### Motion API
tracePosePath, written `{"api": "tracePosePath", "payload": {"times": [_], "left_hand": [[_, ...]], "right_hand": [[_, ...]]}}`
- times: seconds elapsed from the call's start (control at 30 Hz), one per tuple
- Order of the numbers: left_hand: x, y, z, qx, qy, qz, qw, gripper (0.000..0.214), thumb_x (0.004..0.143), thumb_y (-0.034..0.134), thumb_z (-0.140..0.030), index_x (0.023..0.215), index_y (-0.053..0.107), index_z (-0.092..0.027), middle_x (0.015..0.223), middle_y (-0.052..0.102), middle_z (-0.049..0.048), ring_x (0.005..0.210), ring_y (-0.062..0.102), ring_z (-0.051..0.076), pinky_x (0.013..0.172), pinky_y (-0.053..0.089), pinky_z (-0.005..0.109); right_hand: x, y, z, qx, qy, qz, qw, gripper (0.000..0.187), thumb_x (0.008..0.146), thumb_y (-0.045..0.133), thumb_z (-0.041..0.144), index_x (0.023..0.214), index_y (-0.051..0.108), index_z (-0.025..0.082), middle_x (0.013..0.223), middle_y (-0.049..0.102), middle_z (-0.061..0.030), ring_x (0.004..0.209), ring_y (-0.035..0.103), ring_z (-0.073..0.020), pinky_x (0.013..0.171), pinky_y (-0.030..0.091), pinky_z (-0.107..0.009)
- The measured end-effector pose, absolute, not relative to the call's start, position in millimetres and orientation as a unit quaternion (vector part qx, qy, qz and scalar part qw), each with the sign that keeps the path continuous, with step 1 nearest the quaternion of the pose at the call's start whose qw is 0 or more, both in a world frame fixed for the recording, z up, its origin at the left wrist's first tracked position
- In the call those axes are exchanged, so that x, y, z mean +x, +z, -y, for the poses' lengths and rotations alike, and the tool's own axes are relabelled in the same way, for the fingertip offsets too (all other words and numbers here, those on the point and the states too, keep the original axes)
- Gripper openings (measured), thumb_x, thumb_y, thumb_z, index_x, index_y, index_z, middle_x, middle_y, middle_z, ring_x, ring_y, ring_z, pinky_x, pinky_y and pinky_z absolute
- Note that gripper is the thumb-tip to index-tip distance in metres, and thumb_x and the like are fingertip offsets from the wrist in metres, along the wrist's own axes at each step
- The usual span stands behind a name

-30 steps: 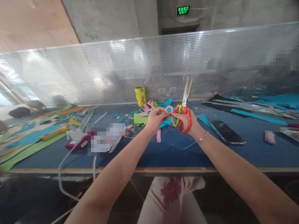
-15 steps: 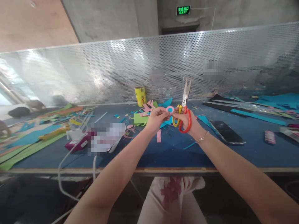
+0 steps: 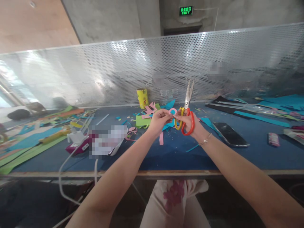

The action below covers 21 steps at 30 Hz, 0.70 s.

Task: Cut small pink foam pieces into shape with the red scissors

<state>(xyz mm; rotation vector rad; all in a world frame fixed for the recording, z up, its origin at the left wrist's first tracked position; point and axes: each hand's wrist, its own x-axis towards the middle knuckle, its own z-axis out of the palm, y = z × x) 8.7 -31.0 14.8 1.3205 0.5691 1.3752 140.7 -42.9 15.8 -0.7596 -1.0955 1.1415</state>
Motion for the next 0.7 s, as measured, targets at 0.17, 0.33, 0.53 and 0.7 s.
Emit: {"api": "tracePosePath", "payload": {"times": [0.17,0.33,0.53,0.7], "left_hand": [[9.5,15.3,31.7,0.556,0.58,-0.248,0.541,0.016,0.063,0.069,-0.017,0.066,0.054,-0.016,0.058,0.057,-0.0037,0.054,0.054,0.006,0.056,0.045,0.02],[10.0,14.1,33.1,0.563,0.579,-0.242,0.538,0.016,0.063,0.069,-0.018,0.067,0.054,-0.016,0.058,0.057,-0.004,0.055,0.055,0.006,0.058,0.045,0.02],[10.2,14.7,34.5,0.568,0.583,-0.244,0.528,0.017,0.064,0.069,-0.019,0.068,0.053,-0.015,0.059,0.057,-0.0042,0.059,0.057,0.006,0.062,0.046,0.021],[9.7,15.4,34.1,0.566,0.587,-0.245,0.525,0.015,0.066,0.067,-0.018,0.068,0.053,-0.015,0.061,0.059,-0.0034,0.059,0.057,0.006,0.064,0.047,0.021]], "right_hand": [[141.0,14.9,39.2,-0.335,0.5,0.473,0.644,0.038,0.043,0.079,0.026,0.068,0.051,0.018,0.065,0.054,0.003,0.062,0.056,-0.0125,0.059,0.047,-0.029],[144.3,10.7,34.5,-0.336,0.521,0.473,0.626,0.036,0.047,0.077,0.025,0.07,0.051,0.019,0.066,0.054,0.0032,0.06,0.055,-0.0118,0.059,0.046,-0.029],[146.0,10.3,35.7,-0.323,0.534,0.451,0.638,0.033,0.048,0.077,0.024,0.068,0.051,0.019,0.061,0.051,0.0043,0.055,0.05,-0.0096,0.054,0.044,-0.027],[146.8,11.9,36.6,-0.323,0.528,0.473,0.627,0.029,0.051,0.076,0.025,0.067,0.052,0.019,0.064,0.054,0.003,0.056,0.051,-0.0095,0.056,0.045,-0.027]]}}
